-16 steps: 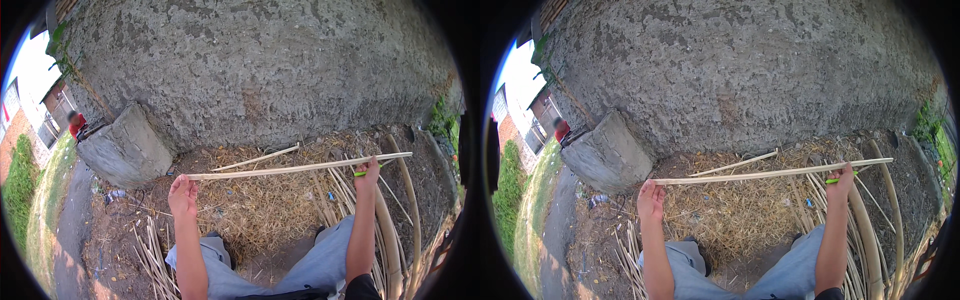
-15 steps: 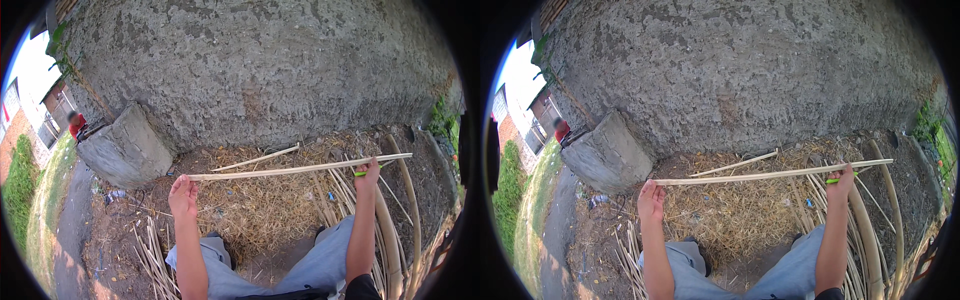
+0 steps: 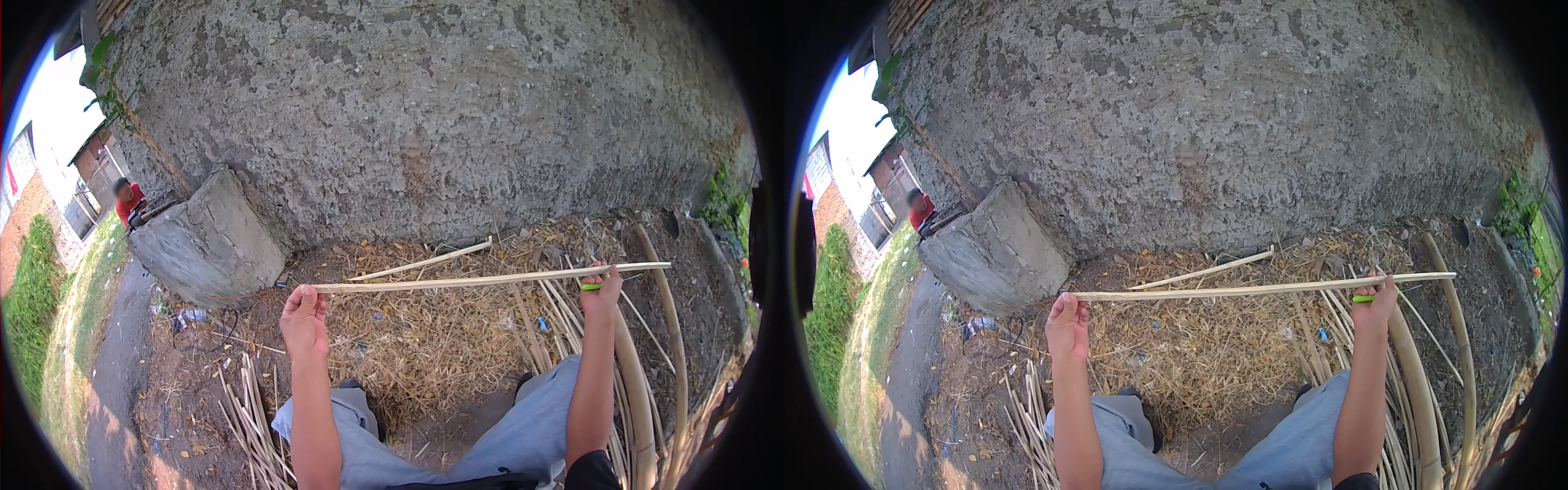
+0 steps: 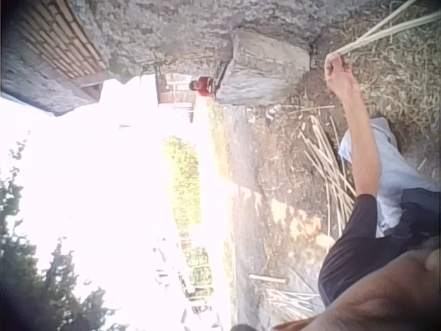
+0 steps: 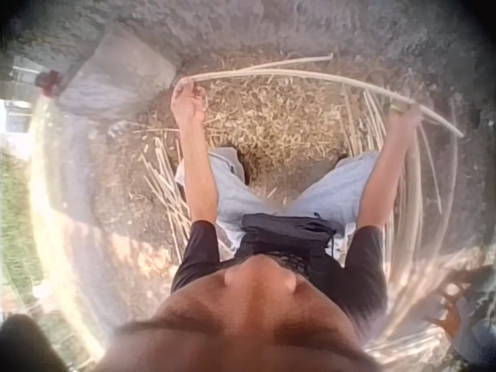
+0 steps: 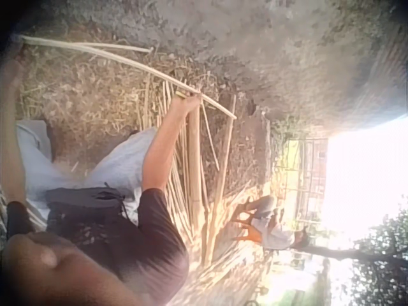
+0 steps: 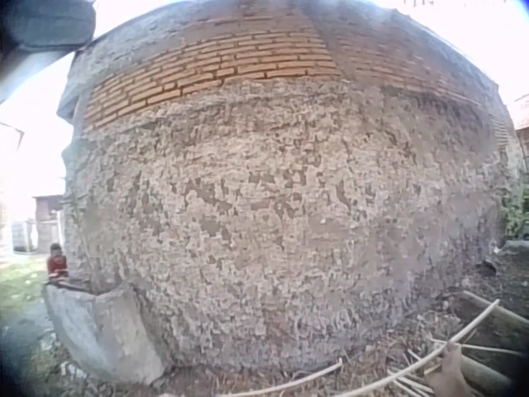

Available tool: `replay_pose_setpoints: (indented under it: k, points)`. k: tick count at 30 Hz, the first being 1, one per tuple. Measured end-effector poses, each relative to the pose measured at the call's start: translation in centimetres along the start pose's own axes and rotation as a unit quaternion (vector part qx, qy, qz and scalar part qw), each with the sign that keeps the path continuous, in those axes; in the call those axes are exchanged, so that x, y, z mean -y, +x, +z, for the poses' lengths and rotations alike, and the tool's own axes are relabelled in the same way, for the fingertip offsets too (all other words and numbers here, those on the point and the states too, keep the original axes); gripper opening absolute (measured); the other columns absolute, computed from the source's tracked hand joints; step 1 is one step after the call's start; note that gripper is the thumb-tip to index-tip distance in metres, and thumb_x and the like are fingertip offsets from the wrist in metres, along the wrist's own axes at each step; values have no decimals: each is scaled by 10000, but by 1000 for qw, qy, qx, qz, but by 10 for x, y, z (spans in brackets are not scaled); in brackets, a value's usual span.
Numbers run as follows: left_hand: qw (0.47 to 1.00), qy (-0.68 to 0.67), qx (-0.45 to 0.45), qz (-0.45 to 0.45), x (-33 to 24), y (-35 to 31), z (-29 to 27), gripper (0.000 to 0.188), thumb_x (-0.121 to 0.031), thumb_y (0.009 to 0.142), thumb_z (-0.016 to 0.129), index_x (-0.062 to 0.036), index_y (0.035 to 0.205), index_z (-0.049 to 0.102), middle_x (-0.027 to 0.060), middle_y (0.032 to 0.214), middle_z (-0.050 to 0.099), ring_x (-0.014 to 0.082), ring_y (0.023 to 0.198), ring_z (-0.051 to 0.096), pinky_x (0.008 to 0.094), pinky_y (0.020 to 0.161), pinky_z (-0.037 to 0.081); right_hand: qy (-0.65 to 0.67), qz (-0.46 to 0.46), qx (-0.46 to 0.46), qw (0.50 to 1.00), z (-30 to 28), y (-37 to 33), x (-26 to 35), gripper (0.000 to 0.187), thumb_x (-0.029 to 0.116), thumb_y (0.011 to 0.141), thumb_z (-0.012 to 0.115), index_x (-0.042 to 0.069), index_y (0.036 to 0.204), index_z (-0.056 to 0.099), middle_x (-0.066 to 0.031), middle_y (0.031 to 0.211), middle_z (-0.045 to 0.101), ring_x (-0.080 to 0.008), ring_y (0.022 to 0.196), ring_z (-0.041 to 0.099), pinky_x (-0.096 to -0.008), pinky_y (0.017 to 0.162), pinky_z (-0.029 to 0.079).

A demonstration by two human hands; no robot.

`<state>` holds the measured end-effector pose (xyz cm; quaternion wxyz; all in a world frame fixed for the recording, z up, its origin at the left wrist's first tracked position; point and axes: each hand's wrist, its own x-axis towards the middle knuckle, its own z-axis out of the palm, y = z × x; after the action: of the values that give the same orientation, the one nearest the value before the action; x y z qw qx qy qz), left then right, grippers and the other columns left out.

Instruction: The person whittles and shapes long bamboo sticks using a small knife, shaving off thin strips and then crossing two sticks together.

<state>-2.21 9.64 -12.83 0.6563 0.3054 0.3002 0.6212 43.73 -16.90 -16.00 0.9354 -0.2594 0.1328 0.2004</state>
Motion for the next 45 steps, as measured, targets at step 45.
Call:
replay_pose_setpoints:
  k: [45]
  points:
    - [898, 393, -4, 199, -3, -34, 34, 113, -68, 913, 642, 40, 914, 678, 91, 776, 696, 124, 684, 671, 230, 548, 485, 34, -71, 4, 997, -24, 28, 36, 326, 381, 1018, 478, 55, 1014, 479, -57, 915, 531, -95, 523, 383, -220, 436, 368]
